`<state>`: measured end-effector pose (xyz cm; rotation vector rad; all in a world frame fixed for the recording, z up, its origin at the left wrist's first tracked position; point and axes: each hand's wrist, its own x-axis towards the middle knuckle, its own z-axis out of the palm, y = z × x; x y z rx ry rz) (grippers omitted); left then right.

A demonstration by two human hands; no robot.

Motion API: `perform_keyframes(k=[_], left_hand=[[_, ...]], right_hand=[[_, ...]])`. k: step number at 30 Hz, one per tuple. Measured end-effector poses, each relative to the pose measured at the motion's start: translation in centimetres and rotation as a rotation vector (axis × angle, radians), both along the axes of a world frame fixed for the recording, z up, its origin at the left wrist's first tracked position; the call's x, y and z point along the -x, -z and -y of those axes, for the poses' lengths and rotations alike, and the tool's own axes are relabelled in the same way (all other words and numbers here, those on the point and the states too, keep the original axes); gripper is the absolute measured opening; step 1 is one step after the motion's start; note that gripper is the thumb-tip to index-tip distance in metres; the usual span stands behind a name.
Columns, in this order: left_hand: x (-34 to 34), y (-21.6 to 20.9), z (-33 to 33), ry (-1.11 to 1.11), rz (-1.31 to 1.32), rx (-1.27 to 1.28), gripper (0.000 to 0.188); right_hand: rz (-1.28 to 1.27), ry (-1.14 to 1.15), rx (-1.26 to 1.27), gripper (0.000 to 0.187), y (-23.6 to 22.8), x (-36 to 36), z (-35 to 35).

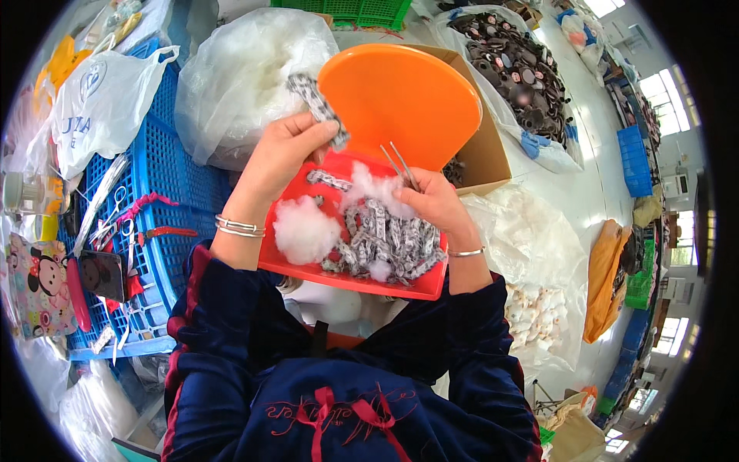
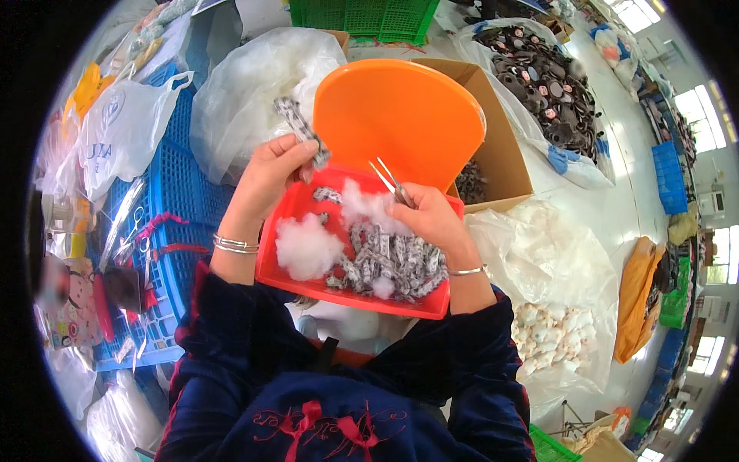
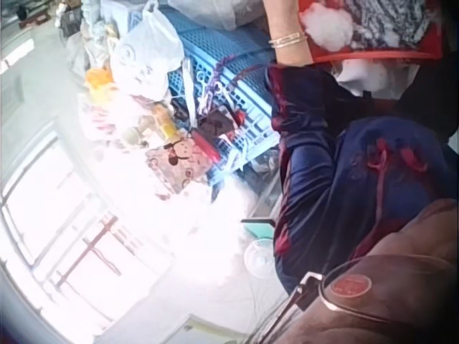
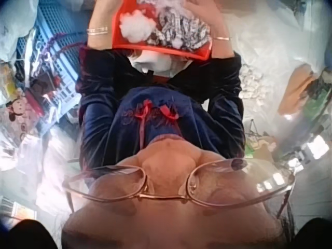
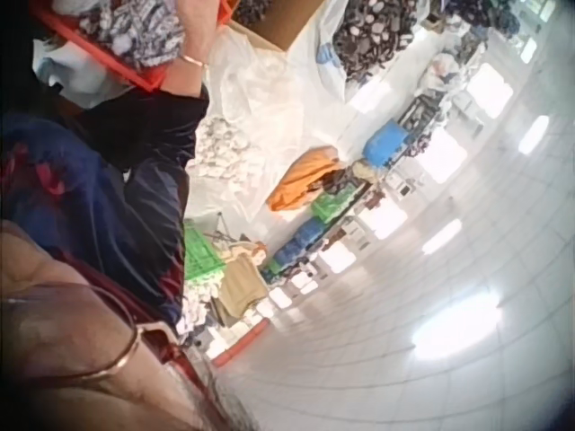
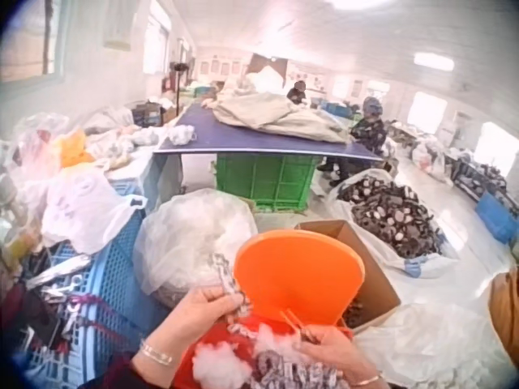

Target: The person uses a pair of tweezers to insert white cotton into small patterned fabric pieces held in a red tray. The person repeatedly picks up cotton, inserts it into the fabric, and places the stuffed pieces back in the tray.

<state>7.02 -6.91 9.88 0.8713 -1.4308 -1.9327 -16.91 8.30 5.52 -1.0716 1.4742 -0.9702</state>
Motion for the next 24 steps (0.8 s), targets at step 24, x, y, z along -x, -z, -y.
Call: perform_keyframes(k=[24], left_hand=[[0.8,2.1,-3.4,0.177,-0.152,-0.115,0.02]], right_hand=[[0.204,0.08,0.127,0.022,-1.9,-1.9,-0.5]])
